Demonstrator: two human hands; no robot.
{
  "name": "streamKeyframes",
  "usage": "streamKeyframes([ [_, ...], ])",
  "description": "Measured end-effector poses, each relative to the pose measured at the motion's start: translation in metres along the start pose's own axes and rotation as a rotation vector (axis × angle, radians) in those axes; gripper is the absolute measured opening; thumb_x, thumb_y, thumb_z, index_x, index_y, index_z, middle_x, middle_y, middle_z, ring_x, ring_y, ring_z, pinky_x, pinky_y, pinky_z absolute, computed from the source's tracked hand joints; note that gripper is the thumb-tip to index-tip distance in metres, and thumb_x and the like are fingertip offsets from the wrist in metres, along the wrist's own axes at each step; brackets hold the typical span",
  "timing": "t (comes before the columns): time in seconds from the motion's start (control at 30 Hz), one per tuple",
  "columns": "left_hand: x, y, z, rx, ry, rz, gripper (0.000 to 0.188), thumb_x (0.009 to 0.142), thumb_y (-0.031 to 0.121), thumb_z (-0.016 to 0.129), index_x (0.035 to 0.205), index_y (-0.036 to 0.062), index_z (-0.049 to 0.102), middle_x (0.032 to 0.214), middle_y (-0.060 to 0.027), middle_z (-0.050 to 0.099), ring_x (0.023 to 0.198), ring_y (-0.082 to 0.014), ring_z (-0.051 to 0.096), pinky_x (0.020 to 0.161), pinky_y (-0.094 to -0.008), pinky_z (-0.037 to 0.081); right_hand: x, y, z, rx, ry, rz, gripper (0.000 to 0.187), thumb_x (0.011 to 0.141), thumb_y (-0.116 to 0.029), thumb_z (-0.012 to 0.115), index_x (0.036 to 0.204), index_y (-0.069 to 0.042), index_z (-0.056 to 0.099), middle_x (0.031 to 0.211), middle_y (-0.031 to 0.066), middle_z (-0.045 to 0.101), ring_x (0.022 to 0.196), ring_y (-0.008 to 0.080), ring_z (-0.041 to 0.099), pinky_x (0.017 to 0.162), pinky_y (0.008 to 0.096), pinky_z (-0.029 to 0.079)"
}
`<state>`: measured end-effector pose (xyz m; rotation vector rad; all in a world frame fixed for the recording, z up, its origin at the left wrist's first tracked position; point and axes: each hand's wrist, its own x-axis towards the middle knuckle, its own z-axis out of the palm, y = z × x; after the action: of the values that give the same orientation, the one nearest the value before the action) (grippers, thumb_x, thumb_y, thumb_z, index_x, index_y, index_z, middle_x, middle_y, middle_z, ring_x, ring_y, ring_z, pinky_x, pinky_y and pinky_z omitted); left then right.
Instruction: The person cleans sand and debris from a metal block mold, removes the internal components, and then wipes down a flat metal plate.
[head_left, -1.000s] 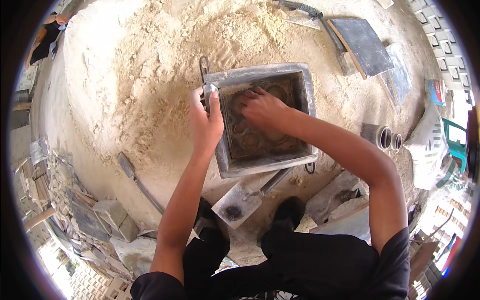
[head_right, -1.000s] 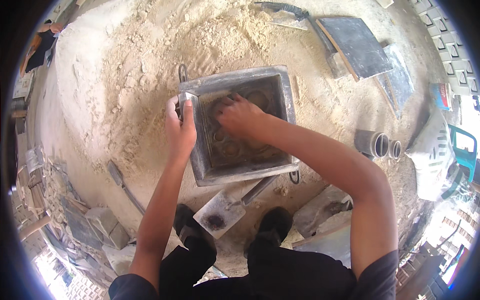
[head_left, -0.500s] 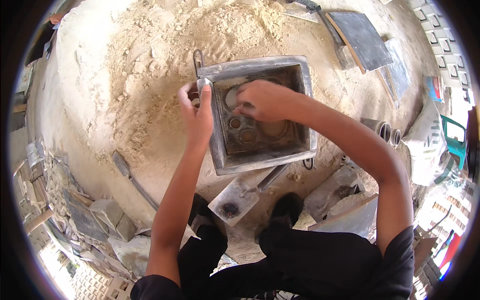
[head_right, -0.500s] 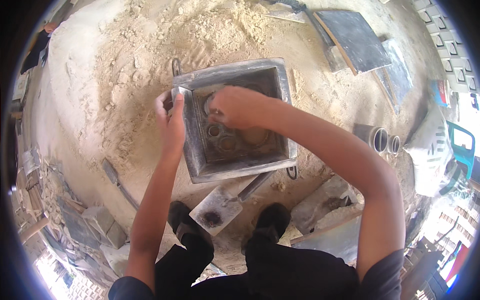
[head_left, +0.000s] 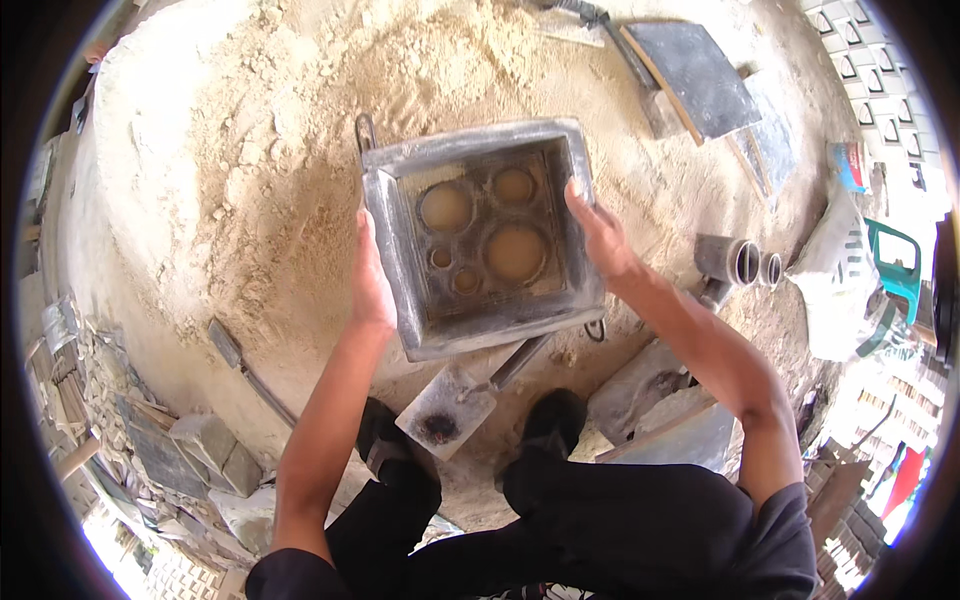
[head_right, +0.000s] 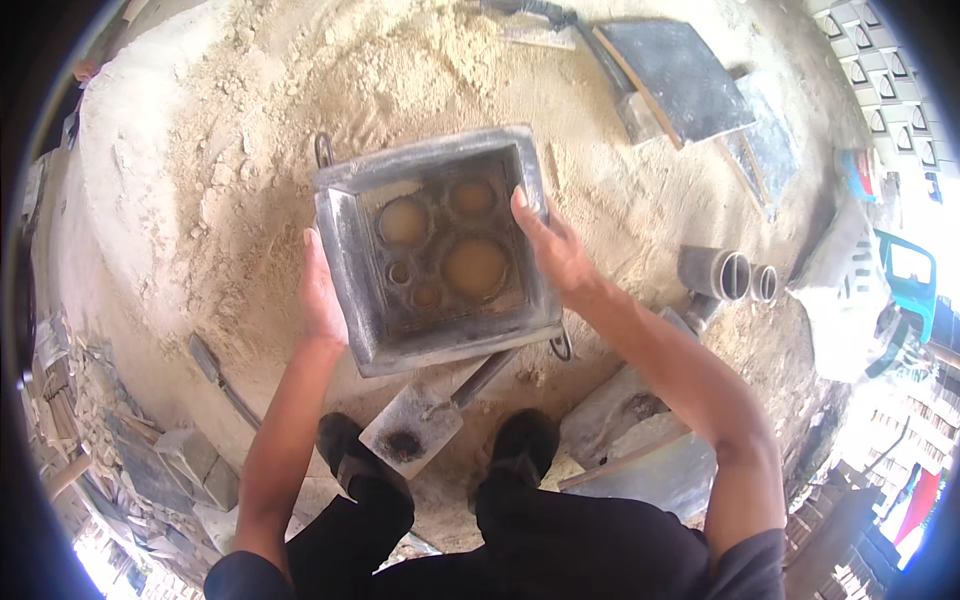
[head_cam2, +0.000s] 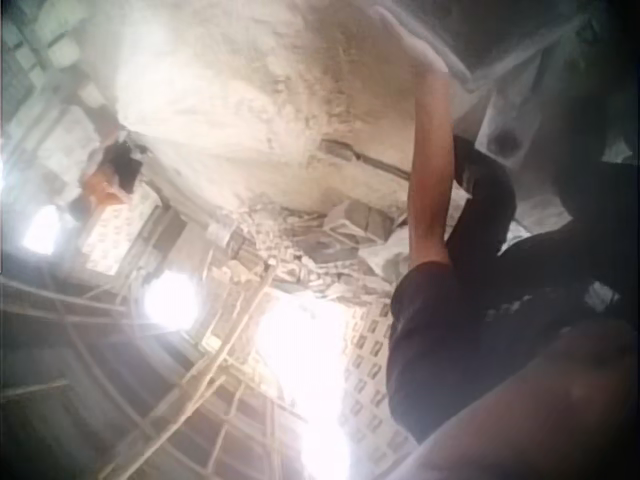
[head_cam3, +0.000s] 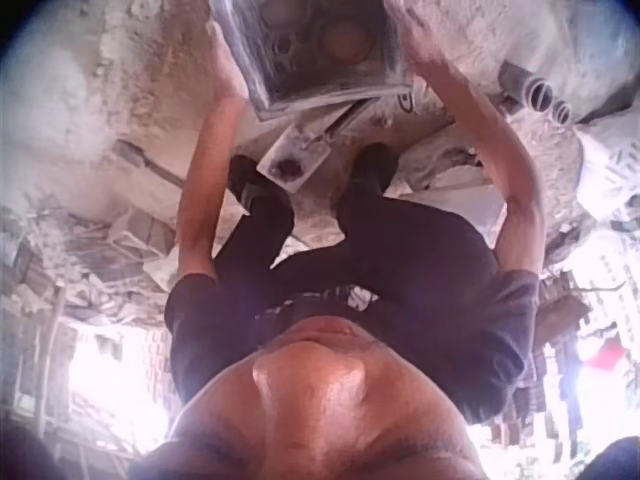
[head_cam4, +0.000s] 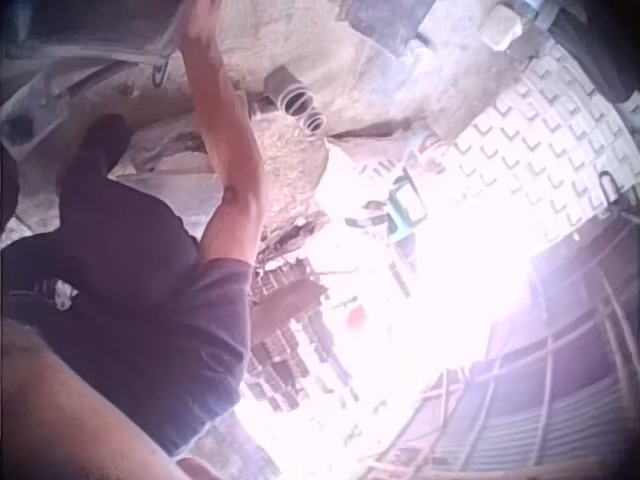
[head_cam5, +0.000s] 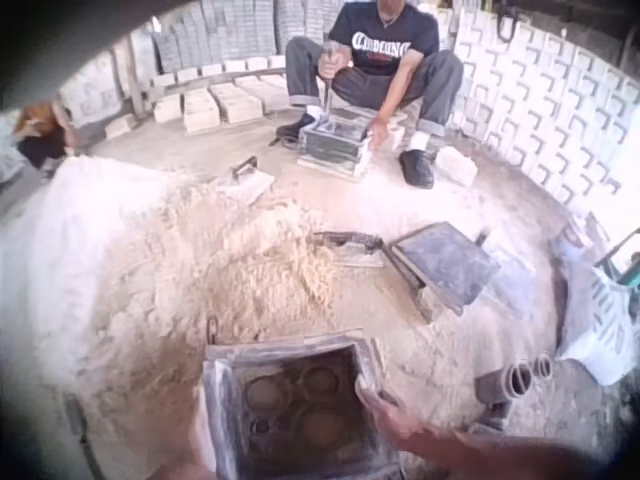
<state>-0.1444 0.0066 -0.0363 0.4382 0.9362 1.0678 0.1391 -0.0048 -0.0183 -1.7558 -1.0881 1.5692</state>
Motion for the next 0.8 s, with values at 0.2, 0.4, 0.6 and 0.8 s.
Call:
streamKeyframes([
  [0.2,0.011,-0.011,-0.004,0.233,-0.049,0.132,0.068,0.103,0.052,0.024,0.15,0.004,0.023,0.151,-0.0091,0.034,0.137,-0.0176,0.033,0.115,-0.0353,0.024,0.004,0.01,-0.003,-0.091,0.071,-0.042,0.085,0.099,-0.06,0.024,0.149,0.008,0.008,0.156,0.0267,0.013,0.146,0.0337,0.011,0.119,0.0395,0.013],
  [0.4,0.02,0.002,-0.004,0.401,0.108,0.205,0.078,0.099,0.061,0.021,0.152,0.0029,0.015,0.157,-0.0137,0.019,0.145,-0.0212,0.019,0.118,-0.036,0.013,0.042,-0.025,-0.042,0.322,0.045,-0.347,0.083,0.098,-0.059,0.008,0.147,0.008,0.012,0.155,0.0258,0.015,0.147,0.0339,0.009,0.12,0.042,0.008],
  [0.6,0.04,0.016,0.002,0.525,0.131,0.293,0.083,0.095,0.068,0.019,0.154,0.0133,-0.001,0.161,-0.013,-0.003,0.148,-0.025,0.0,0.119,-0.0391,0.003,0.104,-0.06,-0.053,0.162,-0.29,-0.33,0.08,0.098,-0.062,0.017,0.148,0.0,0.024,0.156,0.0157,0.025,0.146,0.0322,0.017,0.12,0.0429,0.011],
  [0.8,0.036,0.014,0.018,0.329,-0.021,0.31,0.078,0.097,0.067,0.017,0.154,0.0184,-0.005,0.161,-0.0095,-0.002,0.148,-0.0246,0.005,0.119,-0.0396,0.006,0.104,-0.074,-0.01,0.217,-0.129,-0.24,0.066,0.101,-0.052,0.032,0.145,-0.004,0.036,0.14,0.0169,0.05,0.135,0.0344,0.04,0.114,0.0437,0.028],
])
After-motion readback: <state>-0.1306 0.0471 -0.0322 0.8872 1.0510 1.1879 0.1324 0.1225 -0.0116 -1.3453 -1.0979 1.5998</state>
